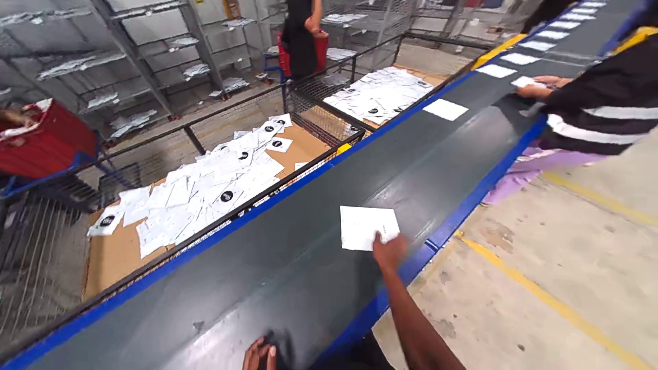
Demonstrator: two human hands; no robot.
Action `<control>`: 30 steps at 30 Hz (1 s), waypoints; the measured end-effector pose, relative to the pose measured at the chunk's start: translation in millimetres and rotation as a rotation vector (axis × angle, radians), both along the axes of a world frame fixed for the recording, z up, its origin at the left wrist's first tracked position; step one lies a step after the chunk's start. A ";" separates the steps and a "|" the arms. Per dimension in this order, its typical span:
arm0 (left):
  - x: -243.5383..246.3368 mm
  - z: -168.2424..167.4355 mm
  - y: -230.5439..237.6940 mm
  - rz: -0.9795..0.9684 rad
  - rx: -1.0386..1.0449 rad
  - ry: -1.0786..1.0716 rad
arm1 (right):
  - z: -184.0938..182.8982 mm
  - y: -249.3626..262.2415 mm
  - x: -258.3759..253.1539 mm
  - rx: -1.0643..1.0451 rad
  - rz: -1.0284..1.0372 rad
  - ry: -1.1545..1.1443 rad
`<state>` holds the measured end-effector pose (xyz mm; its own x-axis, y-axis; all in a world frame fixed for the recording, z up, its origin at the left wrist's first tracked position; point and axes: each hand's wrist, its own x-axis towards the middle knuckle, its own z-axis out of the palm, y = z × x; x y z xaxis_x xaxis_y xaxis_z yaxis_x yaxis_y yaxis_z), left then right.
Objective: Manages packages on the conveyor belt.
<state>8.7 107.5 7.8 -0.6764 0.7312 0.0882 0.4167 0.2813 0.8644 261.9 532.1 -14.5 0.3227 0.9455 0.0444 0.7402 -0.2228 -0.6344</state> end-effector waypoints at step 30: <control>14.4 33.8 69.6 -0.228 0.139 0.132 | 4.8 -166.3 42.8 -0.499 1.010 0.436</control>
<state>23.1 177.1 41.6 -0.4724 0.8375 0.2746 0.5672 0.0504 0.8220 304.7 365.8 -9.7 -0.6745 0.6625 -0.3259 0.4671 0.0410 -0.8832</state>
